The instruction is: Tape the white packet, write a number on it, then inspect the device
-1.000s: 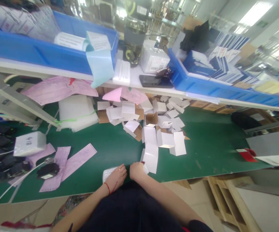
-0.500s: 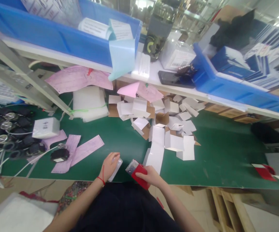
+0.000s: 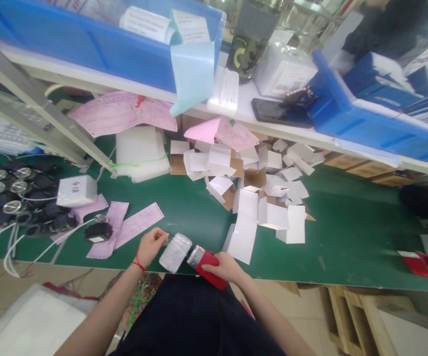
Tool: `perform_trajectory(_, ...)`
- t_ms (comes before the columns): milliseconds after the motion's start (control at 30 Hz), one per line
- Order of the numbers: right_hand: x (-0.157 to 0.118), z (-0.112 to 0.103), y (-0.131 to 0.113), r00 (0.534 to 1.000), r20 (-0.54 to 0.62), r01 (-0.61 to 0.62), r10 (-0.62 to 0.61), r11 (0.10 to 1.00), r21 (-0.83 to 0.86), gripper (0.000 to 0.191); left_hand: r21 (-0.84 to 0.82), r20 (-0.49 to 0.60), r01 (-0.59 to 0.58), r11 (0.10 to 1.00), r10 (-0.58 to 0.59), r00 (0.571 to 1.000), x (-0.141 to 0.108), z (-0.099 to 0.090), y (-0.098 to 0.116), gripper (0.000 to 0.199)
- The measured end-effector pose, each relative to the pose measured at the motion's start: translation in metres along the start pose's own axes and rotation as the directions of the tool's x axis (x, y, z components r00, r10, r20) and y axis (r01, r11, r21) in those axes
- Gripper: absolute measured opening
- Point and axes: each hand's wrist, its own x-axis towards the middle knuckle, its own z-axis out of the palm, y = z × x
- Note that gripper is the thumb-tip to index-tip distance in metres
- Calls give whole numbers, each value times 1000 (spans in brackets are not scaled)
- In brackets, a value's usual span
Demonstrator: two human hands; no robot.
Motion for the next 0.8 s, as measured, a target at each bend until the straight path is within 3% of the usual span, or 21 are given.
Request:
perform_trajectory(133,3,11,15,998,-39,-50,48,998,-44,39,12,89,17,1000,-18,996,14,-13,-10,36)
perform_trajectory(433,8,34,23,997,-41,-61,62,998,16,41,111,42,8,994,-13,999,21,-5,-30,42)
perform_trajectory(667,25,47,27,988,-19,-154,155,987,54,43,203,-67,-48,978,63,996,27,14,-52,38)
perform_trajectory(733,29,47,27,987,-12,-162,163,986,49,43,211,-145,-50,976,82,986,26,16,-52,42)
perform_trajectory(800,31,46,27,986,-2,-168,168,985,46,42,268,-171,-124,955,174,970,21,17,-48,45)
